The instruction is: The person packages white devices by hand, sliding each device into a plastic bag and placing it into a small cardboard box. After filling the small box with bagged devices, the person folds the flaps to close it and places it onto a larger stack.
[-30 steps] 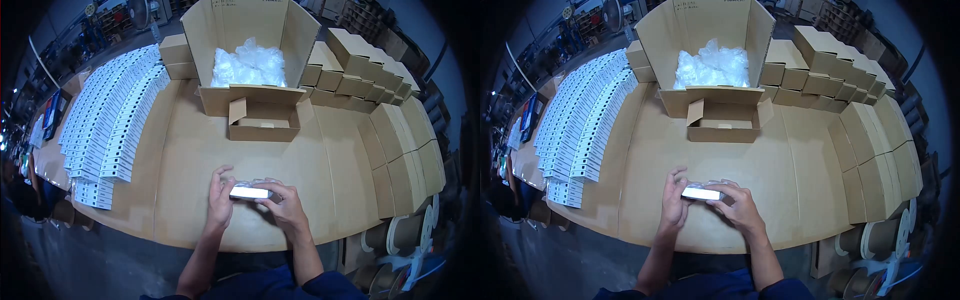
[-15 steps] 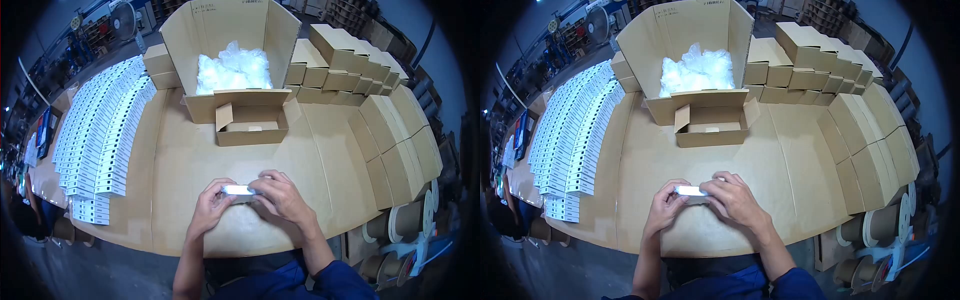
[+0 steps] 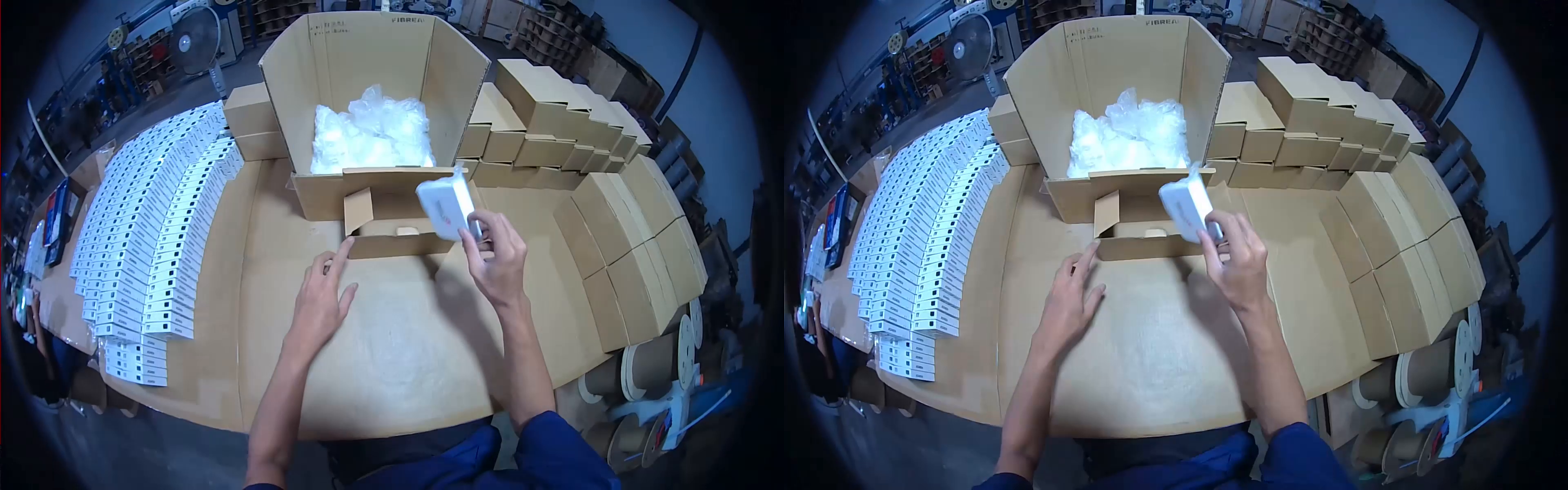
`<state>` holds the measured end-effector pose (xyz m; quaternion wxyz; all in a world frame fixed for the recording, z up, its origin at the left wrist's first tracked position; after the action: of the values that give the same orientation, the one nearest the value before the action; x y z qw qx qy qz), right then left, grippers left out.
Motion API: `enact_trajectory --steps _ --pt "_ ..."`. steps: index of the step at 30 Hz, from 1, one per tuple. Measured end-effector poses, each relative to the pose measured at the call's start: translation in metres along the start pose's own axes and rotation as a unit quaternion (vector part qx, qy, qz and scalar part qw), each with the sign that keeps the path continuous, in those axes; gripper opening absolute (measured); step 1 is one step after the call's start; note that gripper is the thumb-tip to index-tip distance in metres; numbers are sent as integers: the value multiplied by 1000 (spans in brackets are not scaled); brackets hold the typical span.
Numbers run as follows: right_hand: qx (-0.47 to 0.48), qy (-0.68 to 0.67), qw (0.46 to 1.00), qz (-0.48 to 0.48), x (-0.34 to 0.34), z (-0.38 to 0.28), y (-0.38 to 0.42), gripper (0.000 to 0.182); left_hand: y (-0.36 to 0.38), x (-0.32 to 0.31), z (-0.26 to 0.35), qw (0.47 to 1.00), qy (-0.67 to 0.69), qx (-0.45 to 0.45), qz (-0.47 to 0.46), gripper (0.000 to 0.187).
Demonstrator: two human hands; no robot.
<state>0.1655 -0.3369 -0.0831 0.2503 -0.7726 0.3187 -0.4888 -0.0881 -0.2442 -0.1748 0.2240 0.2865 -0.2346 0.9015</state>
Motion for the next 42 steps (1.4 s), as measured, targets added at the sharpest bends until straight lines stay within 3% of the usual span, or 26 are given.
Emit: enact_trajectory --steps 1,9,17,23,26,30,31,34,35,38,40,41,42 --pt "7 17 1000 19 -3 1 -4 25 -5 1 1 999 -18 -45 5 80" --pt "-8 84 996 -3 -40 28 -3 25 -23 -25 -12 986 -151 -63 -32 91" --pt "-30 184 982 -44 -69 51 -6 15 -20 -27 -11 980 -187 -69 -19 89" --pt "-83 221 972 -23 -80 56 1 13 -19 -26 -10 978 -194 -77 -27 87" --pt "-119 271 954 -50 -86 58 4 16 -18 -28 -12 977 -194 -79 -29 88" --pt "-100 267 958 -33 -82 54 9 17 -19 -31 -13 979 -190 -64 -39 92" --pt "-117 250 958 -82 -83 58 12 23 -20 -30 -12 980 -183 -62 -40 93" --pt "-49 324 944 -34 -82 40 25 39 -10 -19 -1 988 -140 -62 -36 94" --pt "-108 307 939 -112 -84 40 31 54 -2 -15 4 989 -130 -69 -29 94" --pt "-105 300 948 -4 -68 -19 28 56 35 13 7 996 -79 -46 -16 87" --pt "-35 213 976 4 -77 -52 31 55 70 36 2 997 -69 -19 2 84" --pt "0 163 987 7 -87 -68 33 55 86 52 -2 999 -39 13 33 71" --pt "31 96 994 -37 -105 -84 36 54 104 67 -9 996 -54 22 71 67"
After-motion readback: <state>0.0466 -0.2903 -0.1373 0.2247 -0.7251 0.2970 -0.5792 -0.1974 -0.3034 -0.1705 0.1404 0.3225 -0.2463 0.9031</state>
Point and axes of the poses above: each hand's wrist, its own y-axis away from the middle knuckle, its own x-axis out of the back of the hand, z = x × y, the point moved 7 cm from there along -y, towards the middle knuckle, and after that the axes turned 12 degrees about y, right-handed, at the moved point
